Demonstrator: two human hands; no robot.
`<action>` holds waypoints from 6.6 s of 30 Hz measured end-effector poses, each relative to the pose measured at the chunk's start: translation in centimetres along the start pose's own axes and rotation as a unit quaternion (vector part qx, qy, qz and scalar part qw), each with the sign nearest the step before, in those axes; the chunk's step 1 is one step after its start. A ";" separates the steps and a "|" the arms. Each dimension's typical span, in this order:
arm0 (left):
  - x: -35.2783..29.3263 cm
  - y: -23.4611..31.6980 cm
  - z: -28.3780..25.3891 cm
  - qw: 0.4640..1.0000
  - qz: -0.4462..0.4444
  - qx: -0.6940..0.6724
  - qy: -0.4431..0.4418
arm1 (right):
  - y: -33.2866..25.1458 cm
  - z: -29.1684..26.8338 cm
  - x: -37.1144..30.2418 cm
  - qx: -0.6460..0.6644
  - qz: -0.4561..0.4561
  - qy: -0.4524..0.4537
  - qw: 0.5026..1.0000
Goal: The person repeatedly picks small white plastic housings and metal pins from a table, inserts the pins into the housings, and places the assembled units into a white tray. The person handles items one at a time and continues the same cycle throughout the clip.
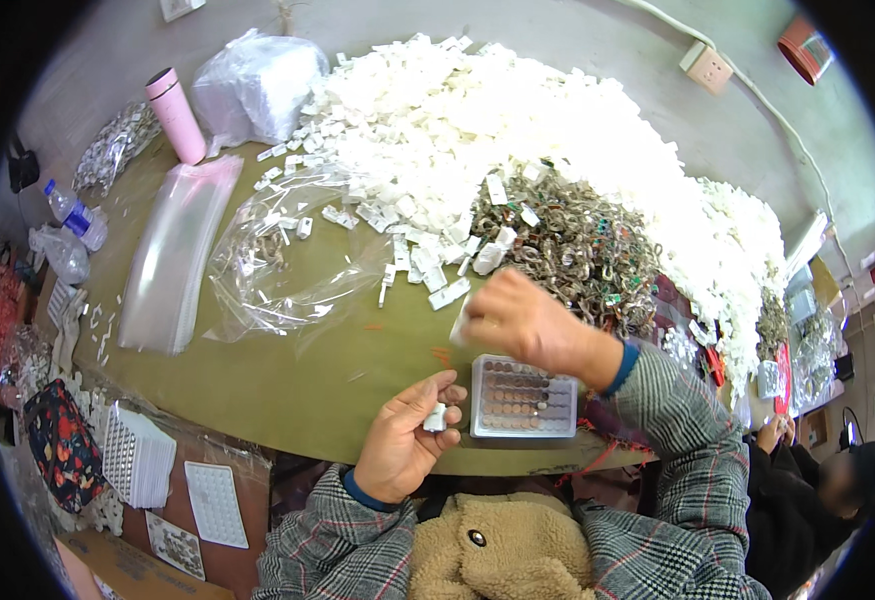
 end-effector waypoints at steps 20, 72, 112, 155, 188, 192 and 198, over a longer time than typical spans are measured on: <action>-0.6 0.6 -0.9 0.997 -0.021 -0.023 -0.070 | 12.9 -6.2 -2.5 -0.119 0.323 0.125 0.931; -4.3 -1.7 0.2 0.988 0.067 0.103 -0.088 | -6.3 -6.3 -7.0 0.458 0.404 0.256 0.749; -5.2 -3.8 3.8 0.913 0.257 0.305 -0.090 | -12.3 -3.2 -14.3 0.274 0.393 0.322 0.816; -3.8 -7.3 0.6 0.975 0.037 0.203 -0.079 | -9.6 -3.2 -16.1 0.063 0.413 0.309 0.854; -2.5 -7.9 1.1 0.986 0.003 0.118 -0.122 | -10.6 -3.6 -14.0 0.129 0.390 0.242 0.879; -3.5 -8.2 0.9 0.981 0.030 0.157 -0.108 | -12.4 -2.7 -13.3 0.136 0.408 0.267 0.862; -4.6 -8.4 0.9 0.986 0.013 0.118 -0.114 | -13.3 -3.2 -12.9 0.179 0.381 0.276 0.864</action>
Point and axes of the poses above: each hand's wrist, its own x-axis towards the middle knuckle, its own z-axis out of the palm, y = z × x, the point moved 10 cm from there along x, towards the middle knuckle, and after that the axes turned 5 degrees about y, right-handed, at the moved point
